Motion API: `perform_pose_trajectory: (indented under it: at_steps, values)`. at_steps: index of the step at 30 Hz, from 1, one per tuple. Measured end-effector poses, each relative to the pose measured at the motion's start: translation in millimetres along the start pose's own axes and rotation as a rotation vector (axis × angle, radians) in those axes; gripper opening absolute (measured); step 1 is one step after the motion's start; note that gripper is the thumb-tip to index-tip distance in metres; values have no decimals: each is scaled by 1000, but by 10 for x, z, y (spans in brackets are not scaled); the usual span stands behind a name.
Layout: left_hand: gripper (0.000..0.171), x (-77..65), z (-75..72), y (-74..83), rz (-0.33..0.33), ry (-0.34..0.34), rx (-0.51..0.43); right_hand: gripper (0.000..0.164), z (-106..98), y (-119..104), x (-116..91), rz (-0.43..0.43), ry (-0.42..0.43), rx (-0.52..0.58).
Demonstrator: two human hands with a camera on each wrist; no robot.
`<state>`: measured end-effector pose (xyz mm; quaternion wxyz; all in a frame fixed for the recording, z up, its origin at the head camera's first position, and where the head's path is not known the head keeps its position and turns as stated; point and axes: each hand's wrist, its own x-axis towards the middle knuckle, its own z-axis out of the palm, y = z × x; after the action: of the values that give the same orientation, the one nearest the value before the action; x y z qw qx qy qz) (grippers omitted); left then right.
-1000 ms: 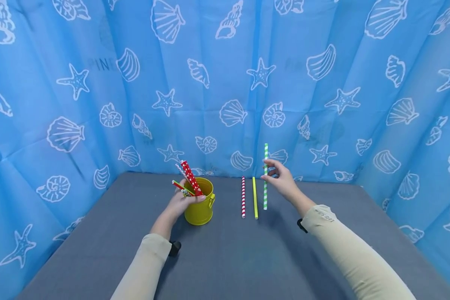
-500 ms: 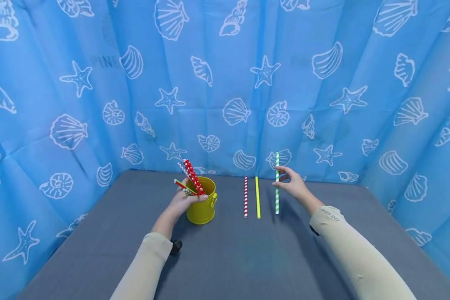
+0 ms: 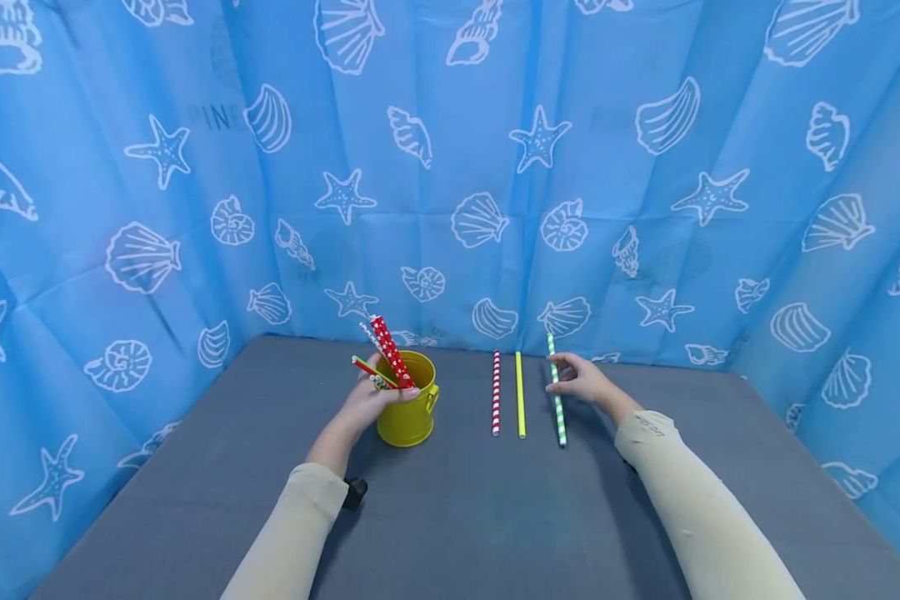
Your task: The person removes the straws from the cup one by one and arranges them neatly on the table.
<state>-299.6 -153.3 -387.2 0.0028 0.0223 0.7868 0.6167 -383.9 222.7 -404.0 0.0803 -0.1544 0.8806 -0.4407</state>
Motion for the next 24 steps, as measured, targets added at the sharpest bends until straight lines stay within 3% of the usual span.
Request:
perform_pose_trajectory:
  at_steps: [7, 14, 20, 24]
  values:
    - [89, -17, -11, -7, -26, -1, -5, 60, 52, 117, 173, 113, -80, 7]
    - [82, -4, 13, 33, 23, -10, -30, 63, 42, 170, 254, 121, -121, 52]
    - [89, -44, -8, 71, -33, -15, -20, 61, 47, 199, 302, 127, -164, -14]
    - [92, -42, -12, 51, -37, -10, -22, 65, 54, 212, 324, 96, -191, -44]
